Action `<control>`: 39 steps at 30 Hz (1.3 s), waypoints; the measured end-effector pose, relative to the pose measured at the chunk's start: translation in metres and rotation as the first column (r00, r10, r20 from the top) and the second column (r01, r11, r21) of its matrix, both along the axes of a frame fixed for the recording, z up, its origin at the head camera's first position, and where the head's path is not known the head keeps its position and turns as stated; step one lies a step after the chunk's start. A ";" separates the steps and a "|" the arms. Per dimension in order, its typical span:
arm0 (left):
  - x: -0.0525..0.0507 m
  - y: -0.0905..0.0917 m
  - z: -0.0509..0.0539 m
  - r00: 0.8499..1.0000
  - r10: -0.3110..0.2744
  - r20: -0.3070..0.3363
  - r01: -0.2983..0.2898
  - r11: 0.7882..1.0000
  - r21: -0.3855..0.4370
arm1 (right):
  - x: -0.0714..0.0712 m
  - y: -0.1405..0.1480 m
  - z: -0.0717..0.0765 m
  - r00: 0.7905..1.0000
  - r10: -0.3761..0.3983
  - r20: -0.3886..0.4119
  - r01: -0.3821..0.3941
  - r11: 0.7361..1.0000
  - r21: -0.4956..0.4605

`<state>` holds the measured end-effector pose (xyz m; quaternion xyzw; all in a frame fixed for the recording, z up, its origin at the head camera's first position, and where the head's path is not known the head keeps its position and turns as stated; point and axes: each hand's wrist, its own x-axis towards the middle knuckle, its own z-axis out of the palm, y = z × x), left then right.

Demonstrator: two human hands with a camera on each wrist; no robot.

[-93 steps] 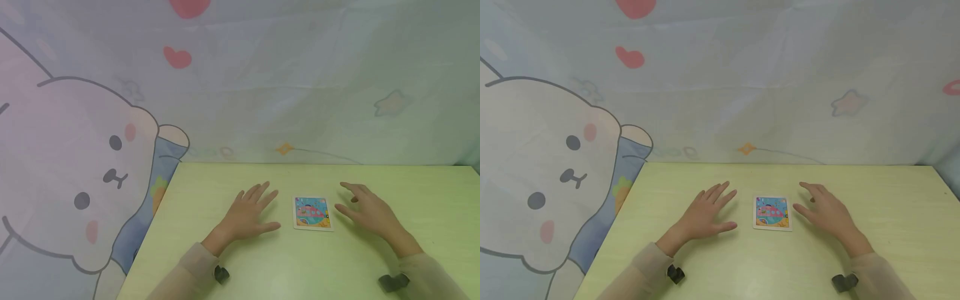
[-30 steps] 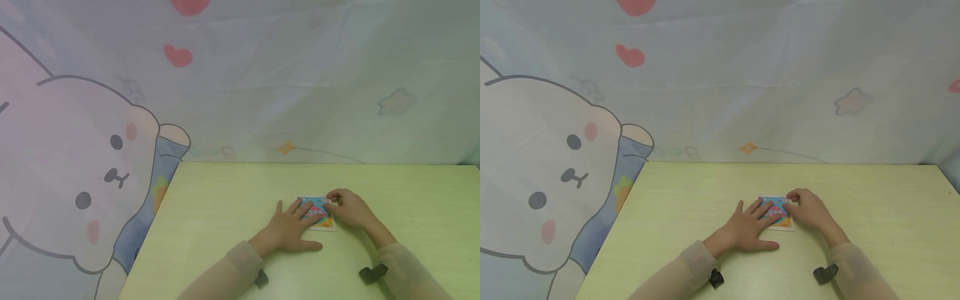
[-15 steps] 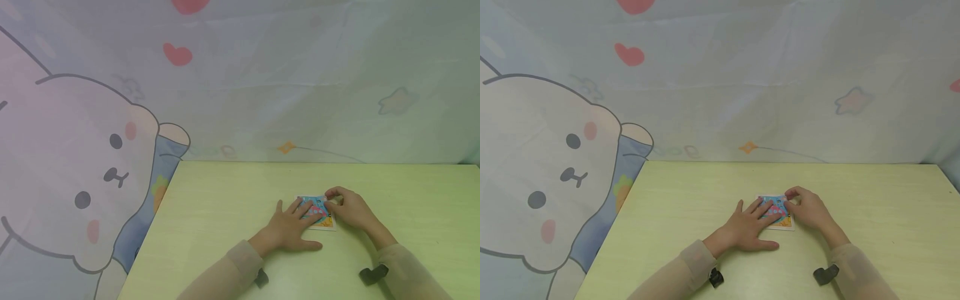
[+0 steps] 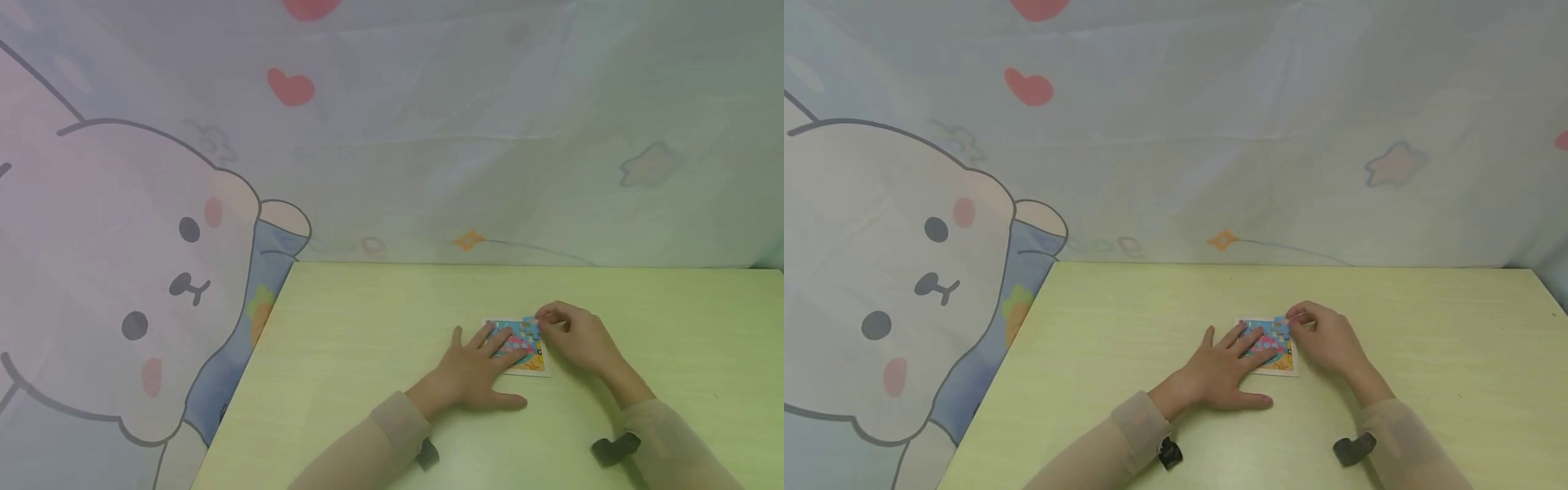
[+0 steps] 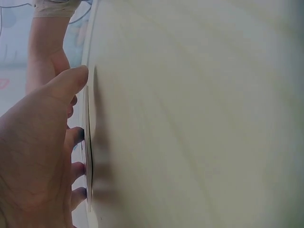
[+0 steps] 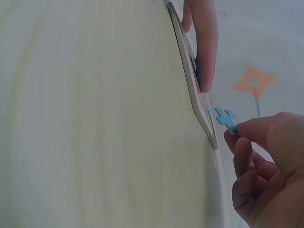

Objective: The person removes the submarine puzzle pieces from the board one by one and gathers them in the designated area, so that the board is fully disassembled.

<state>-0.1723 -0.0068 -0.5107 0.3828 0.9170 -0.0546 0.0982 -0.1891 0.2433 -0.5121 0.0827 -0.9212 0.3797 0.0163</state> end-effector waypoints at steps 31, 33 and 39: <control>0.001 0.000 0.005 1.000 0.001 0.010 -0.001 1.000 -0.002 | 0.021 0.101 -0.001 0.995 -0.071 0.065 0.064 0.993 0.096; 0.001 -0.001 0.005 1.000 0.000 0.008 0.000 1.000 -0.005 | 0.021 0.105 -0.001 0.995 -0.076 0.068 0.069 0.992 0.104; 0.002 -0.001 0.002 1.000 -0.010 0.005 0.010 1.000 -0.008 | 0.026 0.110 -0.001 0.993 -0.086 0.077 0.078 0.991 0.112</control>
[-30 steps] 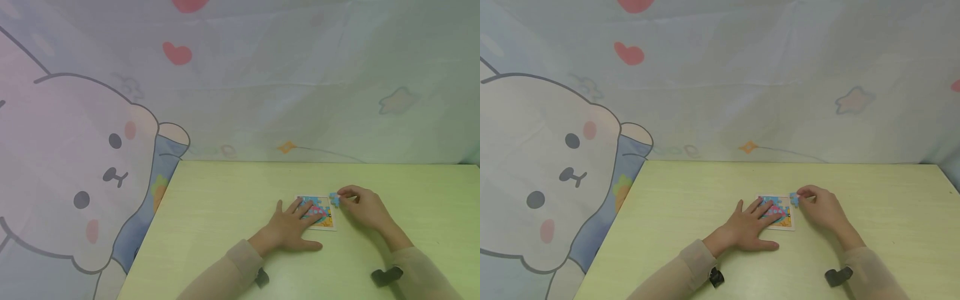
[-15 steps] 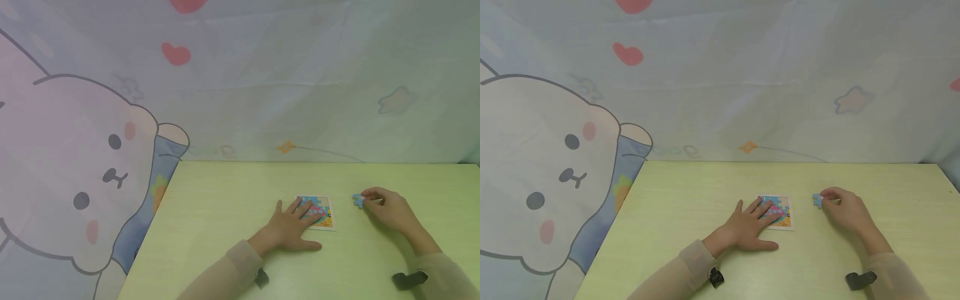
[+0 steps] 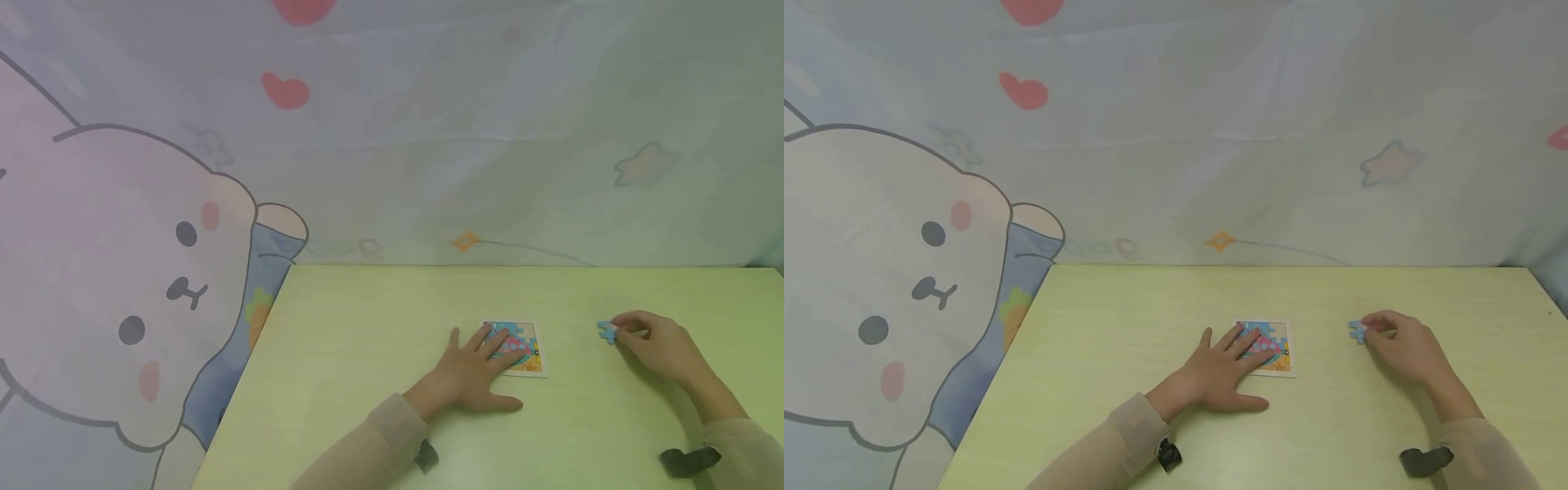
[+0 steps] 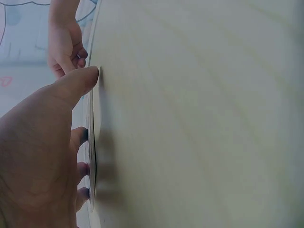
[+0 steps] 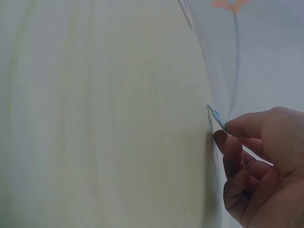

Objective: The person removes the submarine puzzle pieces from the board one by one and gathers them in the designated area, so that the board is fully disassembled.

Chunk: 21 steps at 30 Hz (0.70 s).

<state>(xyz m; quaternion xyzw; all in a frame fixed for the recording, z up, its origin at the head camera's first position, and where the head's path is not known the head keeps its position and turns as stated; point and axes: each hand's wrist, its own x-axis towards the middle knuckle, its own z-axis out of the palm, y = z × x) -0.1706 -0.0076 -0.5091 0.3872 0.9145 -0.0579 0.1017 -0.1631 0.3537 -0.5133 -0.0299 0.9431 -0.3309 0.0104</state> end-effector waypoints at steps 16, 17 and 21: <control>0.001 0.000 0.001 1.000 -0.005 -0.023 0.005 1.000 -0.020 | 0.000 0.005 0.000 1.000 0.011 0.006 -0.011 1.000 0.023; 0.002 0.000 0.001 1.000 -0.005 -0.023 0.005 1.000 -0.018 | -0.001 0.004 0.001 1.000 0.010 0.005 -0.010 1.000 0.027; 0.001 0.000 0.000 1.000 -0.002 -0.022 0.002 1.000 -0.013 | -0.001 0.001 0.003 1.000 0.008 0.008 -0.008 0.999 0.032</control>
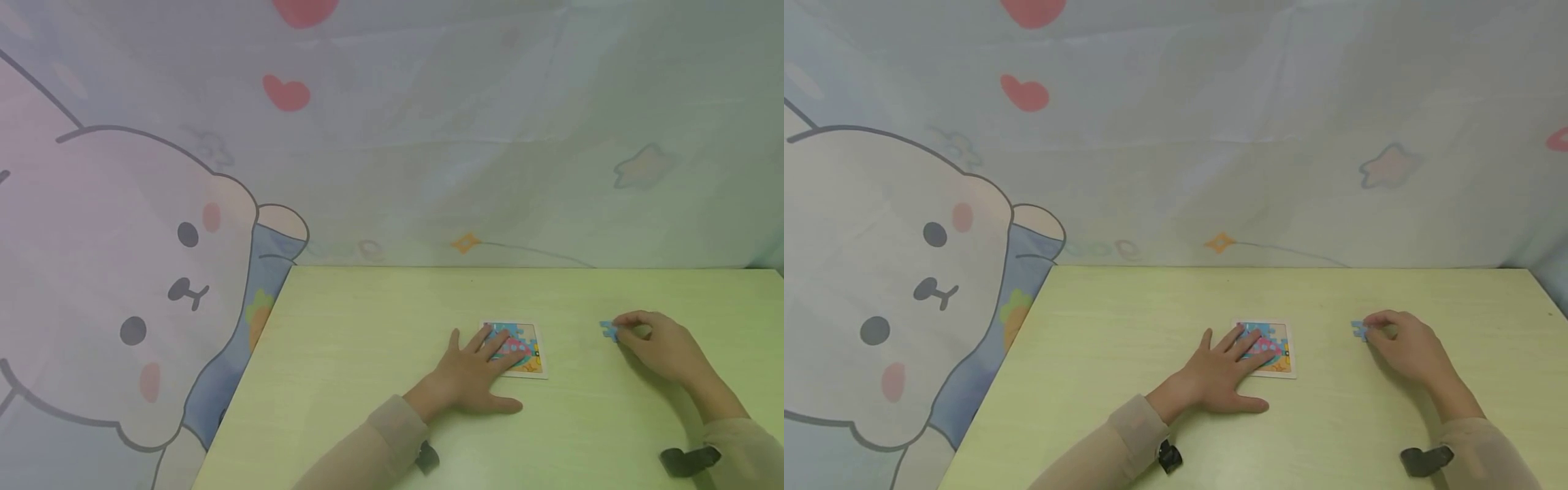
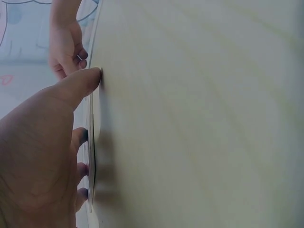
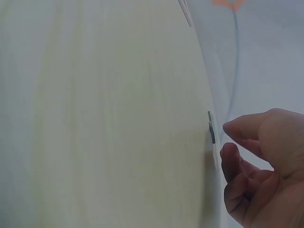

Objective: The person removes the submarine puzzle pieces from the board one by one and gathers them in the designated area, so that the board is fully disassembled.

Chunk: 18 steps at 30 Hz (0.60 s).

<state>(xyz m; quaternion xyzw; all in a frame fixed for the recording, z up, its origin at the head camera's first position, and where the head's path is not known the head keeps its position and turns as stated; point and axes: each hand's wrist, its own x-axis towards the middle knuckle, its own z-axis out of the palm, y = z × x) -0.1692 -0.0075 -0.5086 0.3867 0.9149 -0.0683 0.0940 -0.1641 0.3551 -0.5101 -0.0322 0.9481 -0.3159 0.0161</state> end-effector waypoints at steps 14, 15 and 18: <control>0.003 -0.001 -0.003 1.000 -0.009 -0.028 0.010 1.000 0.022 | -0.004 -0.037 0.006 0.998 0.065 0.003 -0.065 0.996 -0.059; 0.004 -0.001 -0.003 0.999 -0.012 -0.031 0.012 1.000 0.020 | -0.004 -0.042 0.006 0.997 0.071 -0.004 -0.071 0.996 -0.058; 0.006 -0.002 -0.001 0.999 -0.018 -0.037 0.018 1.000 0.011 | -0.004 -0.054 0.007 0.996 0.093 0.004 -0.092 0.992 -0.084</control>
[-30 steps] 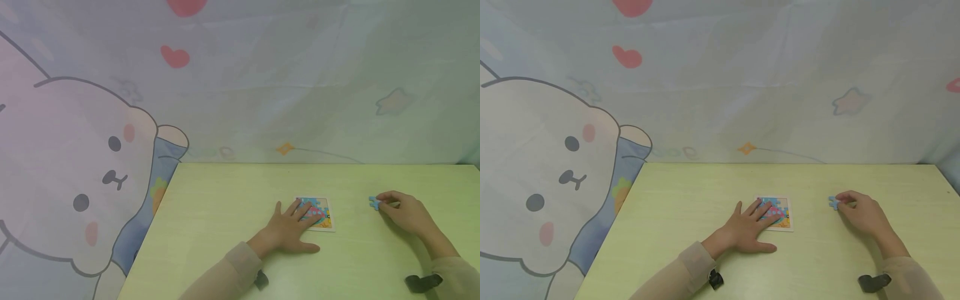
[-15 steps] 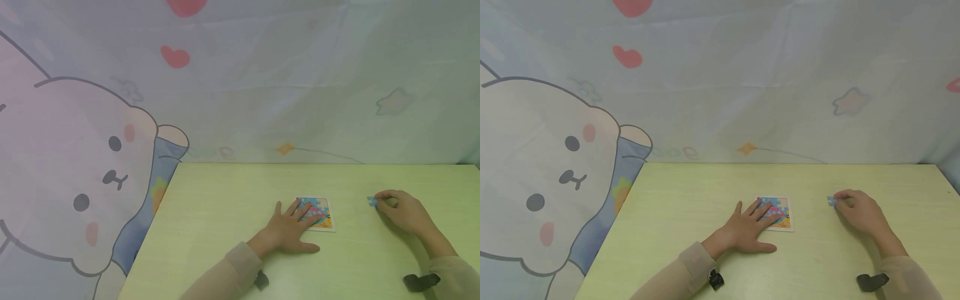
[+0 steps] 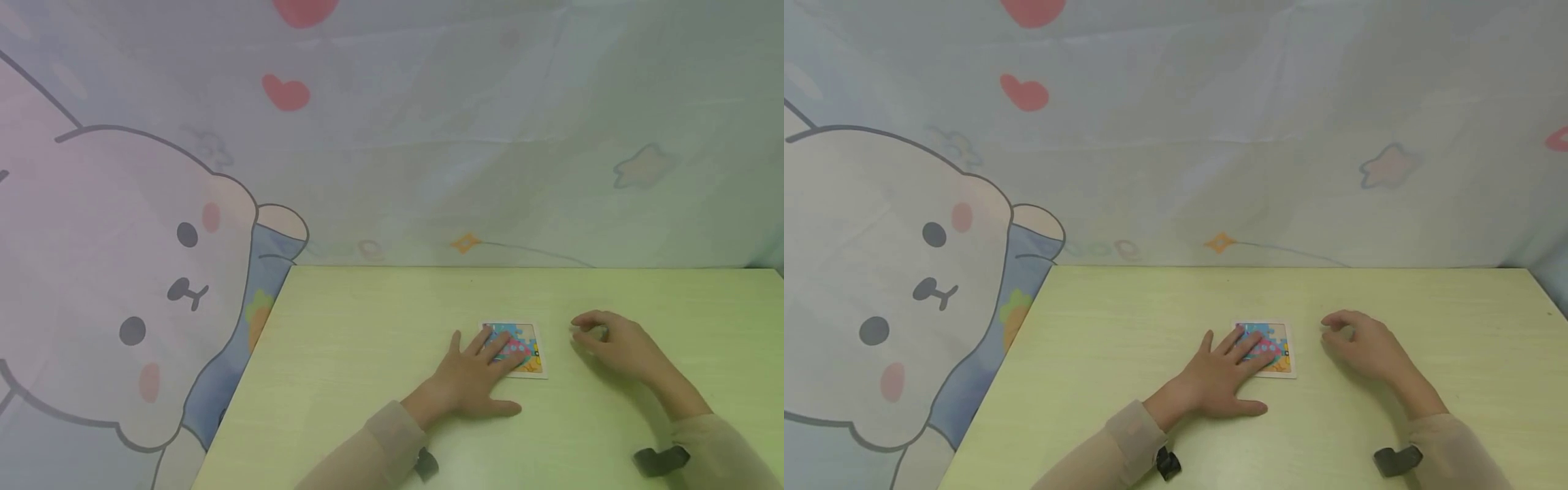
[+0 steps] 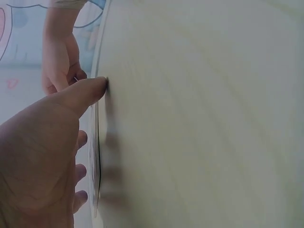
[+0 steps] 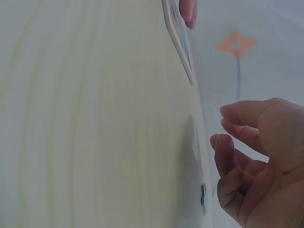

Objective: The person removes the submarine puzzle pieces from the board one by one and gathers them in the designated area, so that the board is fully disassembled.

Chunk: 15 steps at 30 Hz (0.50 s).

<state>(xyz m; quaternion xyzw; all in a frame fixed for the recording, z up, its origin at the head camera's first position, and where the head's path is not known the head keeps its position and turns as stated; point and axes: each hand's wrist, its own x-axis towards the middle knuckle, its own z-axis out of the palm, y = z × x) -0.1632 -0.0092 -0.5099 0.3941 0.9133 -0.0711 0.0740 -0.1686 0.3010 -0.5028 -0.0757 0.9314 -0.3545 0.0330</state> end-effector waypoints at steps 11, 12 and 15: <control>0.006 -0.002 0.007 1.000 -0.015 0.023 0.016 1.000 -0.015 | -0.002 -0.036 0.000 0.992 0.121 0.030 -0.119 0.991 -0.061; 0.007 -0.002 0.006 1.000 -0.015 0.027 0.015 1.000 -0.010 | -0.002 -0.039 -0.001 0.992 0.124 0.026 -0.122 0.991 -0.058; 0.007 -0.003 0.005 0.999 -0.015 0.034 0.015 1.000 -0.002 | -0.003 -0.044 -0.002 0.991 0.133 0.007 -0.133 0.990 -0.040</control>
